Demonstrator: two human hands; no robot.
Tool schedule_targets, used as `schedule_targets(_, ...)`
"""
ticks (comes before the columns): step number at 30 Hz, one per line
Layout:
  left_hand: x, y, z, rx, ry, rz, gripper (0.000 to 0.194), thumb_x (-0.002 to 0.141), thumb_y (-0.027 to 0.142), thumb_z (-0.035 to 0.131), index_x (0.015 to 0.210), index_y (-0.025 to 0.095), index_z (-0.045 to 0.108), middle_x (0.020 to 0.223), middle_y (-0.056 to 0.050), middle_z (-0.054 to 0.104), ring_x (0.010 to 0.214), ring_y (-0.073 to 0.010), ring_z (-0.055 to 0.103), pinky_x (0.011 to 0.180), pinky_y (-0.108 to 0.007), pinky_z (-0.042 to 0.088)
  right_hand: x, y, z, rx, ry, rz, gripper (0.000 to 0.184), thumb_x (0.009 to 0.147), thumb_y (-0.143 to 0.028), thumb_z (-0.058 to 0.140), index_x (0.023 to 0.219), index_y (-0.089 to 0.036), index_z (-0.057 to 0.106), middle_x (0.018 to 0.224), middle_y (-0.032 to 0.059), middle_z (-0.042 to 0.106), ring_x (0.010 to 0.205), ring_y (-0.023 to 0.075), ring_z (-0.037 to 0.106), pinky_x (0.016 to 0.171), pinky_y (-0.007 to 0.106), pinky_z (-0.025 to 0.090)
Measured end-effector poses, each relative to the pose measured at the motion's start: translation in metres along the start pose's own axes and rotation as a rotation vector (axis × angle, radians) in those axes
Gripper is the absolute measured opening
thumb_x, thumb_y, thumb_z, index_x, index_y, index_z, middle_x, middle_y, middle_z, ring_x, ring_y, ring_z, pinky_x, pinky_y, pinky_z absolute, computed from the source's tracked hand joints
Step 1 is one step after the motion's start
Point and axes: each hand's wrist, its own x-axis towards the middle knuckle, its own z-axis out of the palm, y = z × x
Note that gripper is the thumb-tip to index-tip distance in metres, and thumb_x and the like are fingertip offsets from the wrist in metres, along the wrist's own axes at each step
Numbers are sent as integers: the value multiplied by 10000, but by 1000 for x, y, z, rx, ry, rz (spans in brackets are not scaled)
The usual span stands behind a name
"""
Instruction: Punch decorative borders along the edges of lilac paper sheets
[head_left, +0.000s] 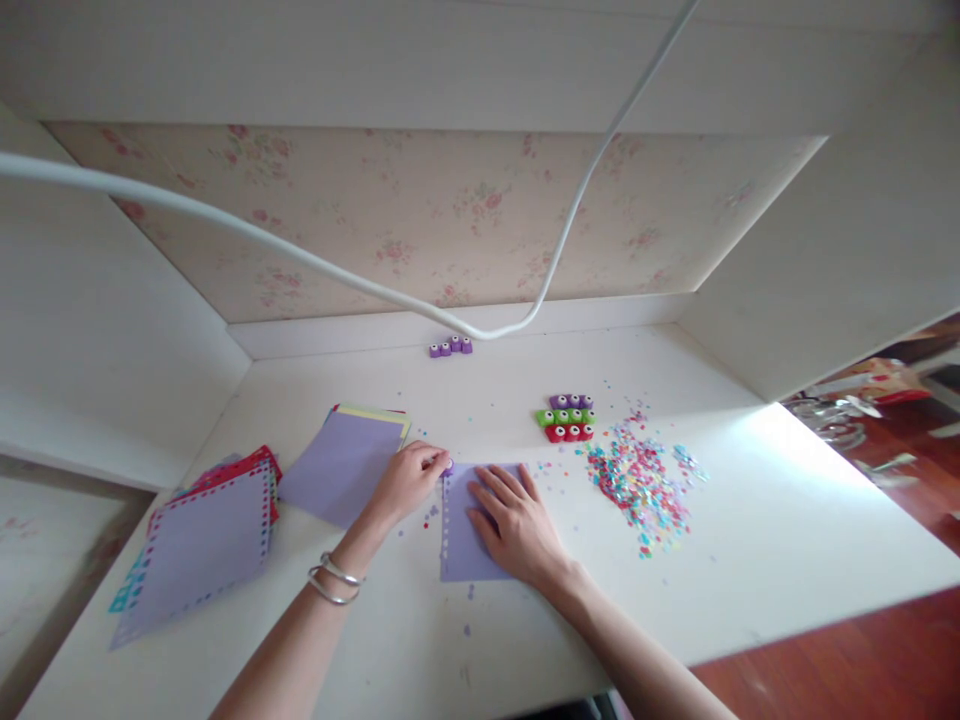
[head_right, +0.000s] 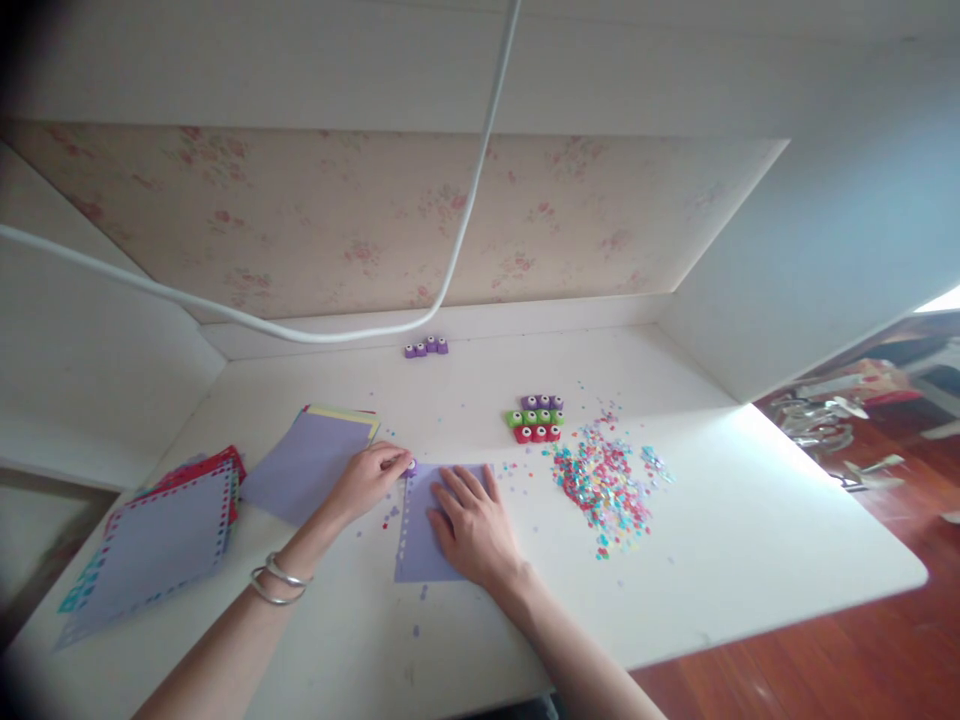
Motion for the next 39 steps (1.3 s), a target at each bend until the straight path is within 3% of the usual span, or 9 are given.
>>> schedule_targets(9,5,-3,10,96,-9,-94,205,868,278,555,740,189,689,739,-37,710,684,-181,647,659,-264,482,-1,1,2,28,13,6,358,987,-377,457,1293,-258,600,1399,52,562,1320,270,459,1173,558,180)
schedule_targets(17,19,-7,19,199,-76,-74,183,808,118,569,633,171,561,650,4,565,641,-154,546,605,-256,411,-1,1,1,38,14,14,361,991,-384,449,1298,-262,595,1402,48,559,1326,267,452,1178,554,171)
schedule_targets(23,19,-7,16,175,-141,-91,217,867,154,517,651,167,536,716,1,575,564,-119,539,565,-241,426,0,1,-1,38,11,25,361,991,-393,448,1293,-263,597,1403,42,558,1330,257,447,1179,538,170)
schedule_targets(29,10,0,0,122,-173,-122,215,898,250,461,754,167,599,761,-32,658,501,-127,582,559,-250,475,-1,1,0,37,17,15,352,980,-383,474,1286,-261,600,1391,52,568,1315,258,460,1174,535,176)
schedule_targets(35,-5,0,-20,138,-113,-121,284,923,297,442,800,172,666,885,-74,687,751,-194,668,723,-298,520,-1,3,1,41,11,12,357,987,-394,459,1292,-269,595,1402,42,559,1319,261,459,1170,546,187)
schedule_targets(39,-19,-3,-21,136,-67,-95,306,953,335,427,914,183,690,979,-82,686,898,-213,668,818,-317,522,-1,3,1,44,-2,19,357,986,-396,462,1297,-278,592,1409,33,553,1326,259,455,1171,555,192)
